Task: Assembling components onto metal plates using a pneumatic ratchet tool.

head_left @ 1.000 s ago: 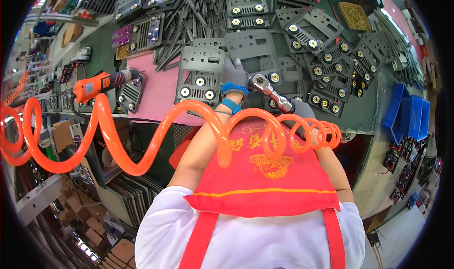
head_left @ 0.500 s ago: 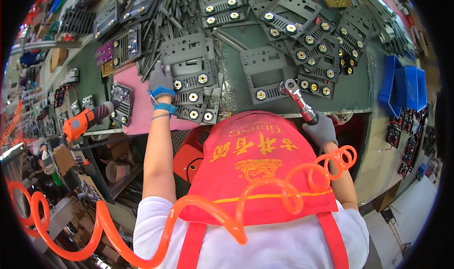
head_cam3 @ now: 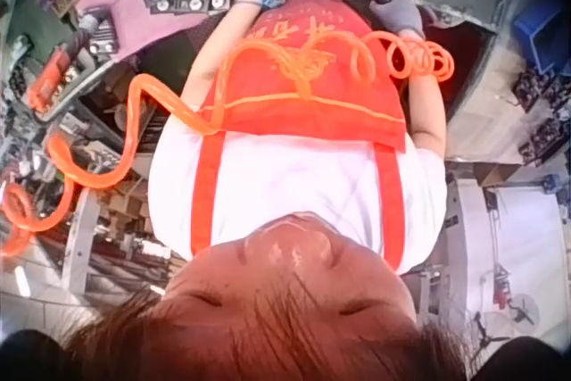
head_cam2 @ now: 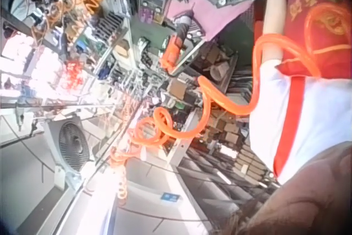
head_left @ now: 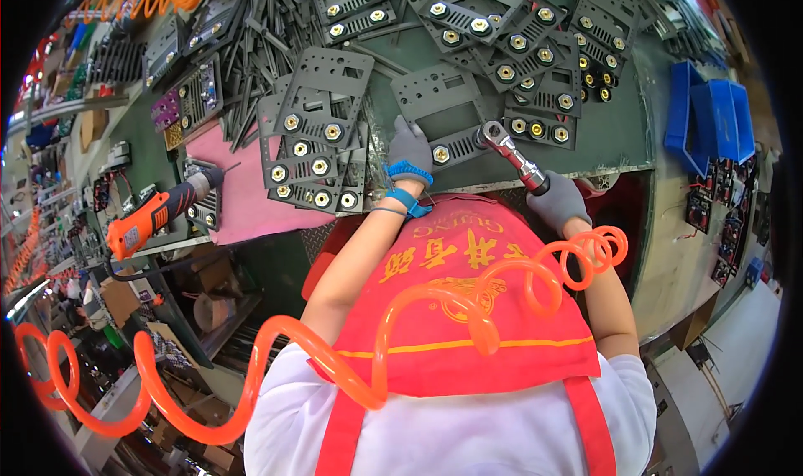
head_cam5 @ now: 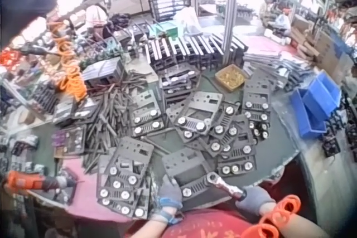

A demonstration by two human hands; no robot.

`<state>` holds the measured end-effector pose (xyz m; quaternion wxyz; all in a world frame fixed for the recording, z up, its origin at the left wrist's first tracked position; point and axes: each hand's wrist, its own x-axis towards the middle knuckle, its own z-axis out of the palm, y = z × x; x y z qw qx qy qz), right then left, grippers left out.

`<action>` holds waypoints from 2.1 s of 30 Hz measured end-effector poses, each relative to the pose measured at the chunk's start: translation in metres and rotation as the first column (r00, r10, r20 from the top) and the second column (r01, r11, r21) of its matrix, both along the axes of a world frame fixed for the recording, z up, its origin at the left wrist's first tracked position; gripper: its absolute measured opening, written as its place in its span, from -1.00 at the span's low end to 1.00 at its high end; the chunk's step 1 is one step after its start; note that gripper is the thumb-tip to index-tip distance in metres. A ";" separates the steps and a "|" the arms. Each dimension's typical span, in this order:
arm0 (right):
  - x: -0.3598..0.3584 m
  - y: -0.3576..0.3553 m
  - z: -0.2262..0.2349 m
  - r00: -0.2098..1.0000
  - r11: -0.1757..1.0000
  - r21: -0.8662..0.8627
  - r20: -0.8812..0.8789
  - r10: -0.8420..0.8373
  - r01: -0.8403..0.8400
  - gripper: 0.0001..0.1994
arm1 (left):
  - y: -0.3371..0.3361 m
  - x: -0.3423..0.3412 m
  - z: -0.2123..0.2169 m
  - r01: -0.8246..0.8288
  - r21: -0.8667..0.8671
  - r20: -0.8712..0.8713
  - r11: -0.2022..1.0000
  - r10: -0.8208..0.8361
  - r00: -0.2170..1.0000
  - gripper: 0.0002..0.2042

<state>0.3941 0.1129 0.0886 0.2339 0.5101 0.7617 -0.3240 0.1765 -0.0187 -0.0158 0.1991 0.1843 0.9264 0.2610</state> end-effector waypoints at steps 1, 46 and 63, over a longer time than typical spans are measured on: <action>0.002 0.002 -0.002 1.000 1.000 -0.001 -0.001 0.000 0.000 -0.69 | 0.000 0.003 0.000 0.000 -0.001 -0.001 1.000 0.000 1.000 -0.65; -0.043 -0.013 -0.003 0.968 0.943 -0.234 -0.139 0.207 -0.236 -0.62 | -0.022 -0.016 -0.018 -0.183 0.386 0.268 0.904 0.079 0.960 -0.74; -0.079 -0.028 -0.004 0.954 0.933 -0.264 -0.236 0.185 -0.246 -0.58 | -0.039 -0.048 0.028 -0.303 0.392 0.113 0.868 0.282 0.953 -0.73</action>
